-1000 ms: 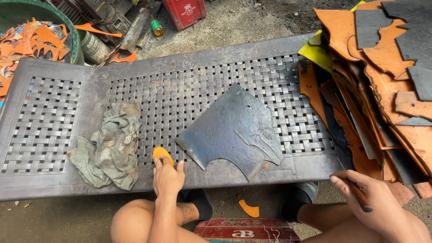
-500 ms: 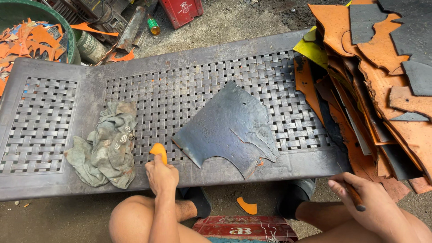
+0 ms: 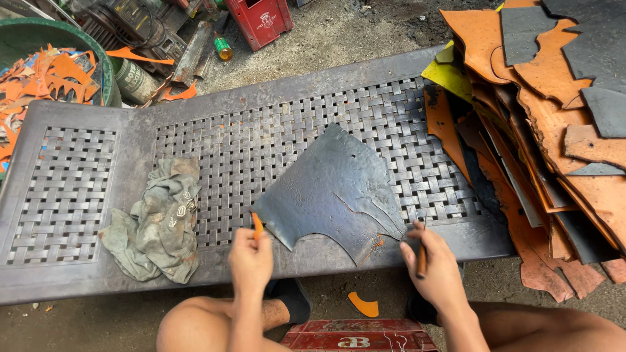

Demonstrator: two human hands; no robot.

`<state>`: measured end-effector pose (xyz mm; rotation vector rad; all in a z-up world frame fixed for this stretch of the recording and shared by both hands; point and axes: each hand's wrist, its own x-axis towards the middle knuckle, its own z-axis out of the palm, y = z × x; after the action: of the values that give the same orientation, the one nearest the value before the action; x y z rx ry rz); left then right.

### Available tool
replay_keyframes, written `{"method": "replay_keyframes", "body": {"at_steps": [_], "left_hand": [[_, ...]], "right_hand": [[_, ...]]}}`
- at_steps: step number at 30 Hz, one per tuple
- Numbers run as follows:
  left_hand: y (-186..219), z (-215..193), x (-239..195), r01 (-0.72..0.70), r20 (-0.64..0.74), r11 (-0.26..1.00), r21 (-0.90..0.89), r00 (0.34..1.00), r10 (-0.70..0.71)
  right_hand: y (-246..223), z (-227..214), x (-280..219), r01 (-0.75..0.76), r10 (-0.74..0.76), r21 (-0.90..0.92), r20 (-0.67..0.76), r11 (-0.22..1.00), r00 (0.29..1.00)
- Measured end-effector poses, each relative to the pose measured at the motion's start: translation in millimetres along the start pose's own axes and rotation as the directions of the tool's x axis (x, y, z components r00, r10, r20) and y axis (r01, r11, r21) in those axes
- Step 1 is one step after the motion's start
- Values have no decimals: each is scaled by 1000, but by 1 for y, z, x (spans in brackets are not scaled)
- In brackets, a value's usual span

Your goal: The person uses a knife to cut a dark rubber sheet on a perforated plastic bench, following an orange template. They repeatedly reposition the template and cut along its edges, then wipe the sheet with a cloth and continue cutting.

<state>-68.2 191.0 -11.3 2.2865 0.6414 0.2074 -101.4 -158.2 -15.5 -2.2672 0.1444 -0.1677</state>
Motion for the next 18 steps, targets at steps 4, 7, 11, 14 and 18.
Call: {"method": "replay_keyframes", "body": {"at_steps": [4, 7, 11, 14, 18], "left_hand": [[51, 39, -13, -499, -43, 866, -34, 866, 498], [85, 82, -22, -566, 54, 817, -109, 817, 574], [105, 117, -31, -708, 256, 703, -64, 669, 698], [103, 121, -35, -717, 422, 694, -65, 611, 670], [97, 121, -35, -701, 447, 713, 6, 640, 625]], "right_hand": [[2, 35, 10, 16, -22, -36, -168, 999, 986], [-2, 48, -1, 32, -55, -116, -197, 993, 979], [-4, 48, -10, 34, -47, -123, -104, 992, 993], [-2, 46, -11, 58, -64, -64, -103, 996, 993], [2, 45, -10, 86, -79, 36, -164, 996, 983]]}}
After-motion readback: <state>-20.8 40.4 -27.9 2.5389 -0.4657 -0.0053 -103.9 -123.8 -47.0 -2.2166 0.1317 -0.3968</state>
